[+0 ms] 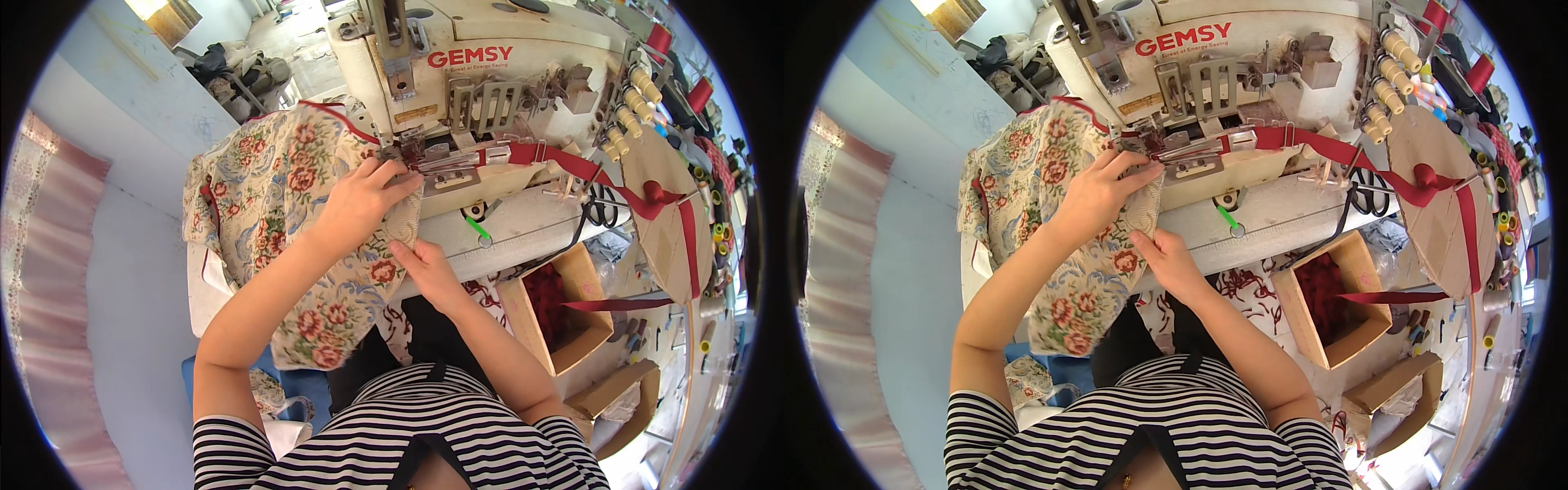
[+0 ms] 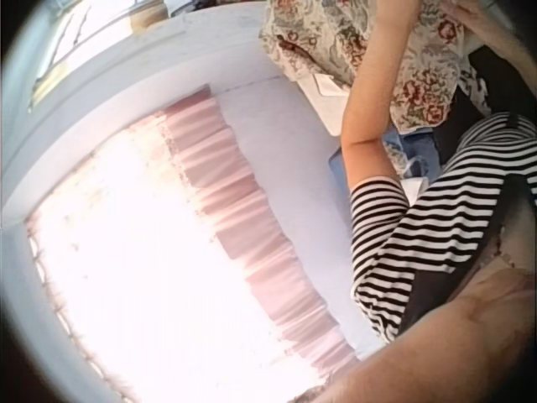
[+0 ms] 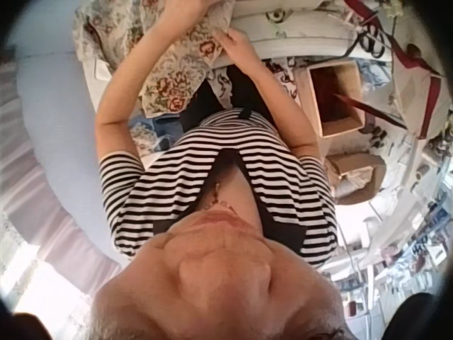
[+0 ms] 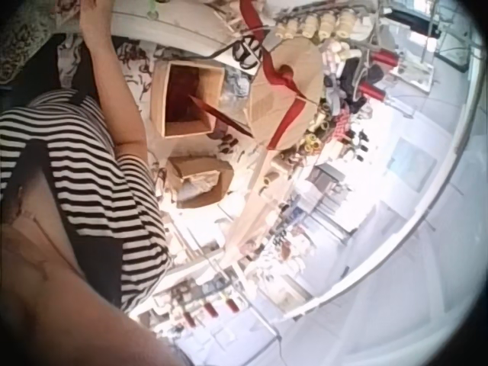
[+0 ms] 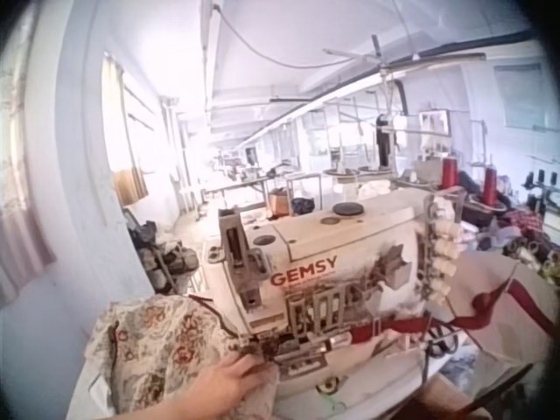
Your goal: The person sews a floral-patterned fabric bag using a GEMSY industrial sewing machine. They guide the fabric under the presser foot, stitch along the edges, and trim excess threads with scissors. The person also handles a white lining piece and aligns it with the bag before continuing to sew.
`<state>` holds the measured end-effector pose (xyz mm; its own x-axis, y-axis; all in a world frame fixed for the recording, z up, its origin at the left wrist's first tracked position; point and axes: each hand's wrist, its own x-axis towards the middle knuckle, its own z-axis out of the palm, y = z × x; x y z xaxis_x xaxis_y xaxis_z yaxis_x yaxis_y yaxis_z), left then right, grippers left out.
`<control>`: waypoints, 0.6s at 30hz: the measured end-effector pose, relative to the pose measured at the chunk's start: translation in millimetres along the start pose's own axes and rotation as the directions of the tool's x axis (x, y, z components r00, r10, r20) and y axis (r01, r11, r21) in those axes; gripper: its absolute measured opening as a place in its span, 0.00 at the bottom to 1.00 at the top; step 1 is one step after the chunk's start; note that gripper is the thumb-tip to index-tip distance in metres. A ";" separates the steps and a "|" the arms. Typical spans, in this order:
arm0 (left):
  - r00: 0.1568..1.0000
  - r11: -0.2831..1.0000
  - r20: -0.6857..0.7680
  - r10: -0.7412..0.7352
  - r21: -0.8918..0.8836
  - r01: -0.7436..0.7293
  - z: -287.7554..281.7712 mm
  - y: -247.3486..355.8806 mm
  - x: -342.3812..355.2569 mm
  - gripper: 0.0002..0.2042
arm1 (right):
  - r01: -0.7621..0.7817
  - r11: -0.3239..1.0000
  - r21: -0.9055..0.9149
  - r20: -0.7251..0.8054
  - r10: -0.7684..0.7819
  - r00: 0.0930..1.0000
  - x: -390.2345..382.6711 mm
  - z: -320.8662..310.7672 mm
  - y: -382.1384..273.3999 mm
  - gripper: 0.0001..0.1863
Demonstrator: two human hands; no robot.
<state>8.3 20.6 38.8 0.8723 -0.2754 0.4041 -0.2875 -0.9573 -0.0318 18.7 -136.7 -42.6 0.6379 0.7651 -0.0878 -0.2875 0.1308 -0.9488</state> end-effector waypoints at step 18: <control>0.998 0.988 -0.060 0.014 0.156 -0.005 6.4 6.8 -0.8 0.24 | -0.227 0.973 0.030 0.183 0.218 0.959 -33.8 -31.5 -3.4 0.16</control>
<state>8.1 13.7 32.4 0.8429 -0.2832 0.4575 -0.2263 -0.9580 -0.1762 20.6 -182.8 -46.0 0.4183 0.8773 -0.2354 -0.4458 -0.0275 -0.8947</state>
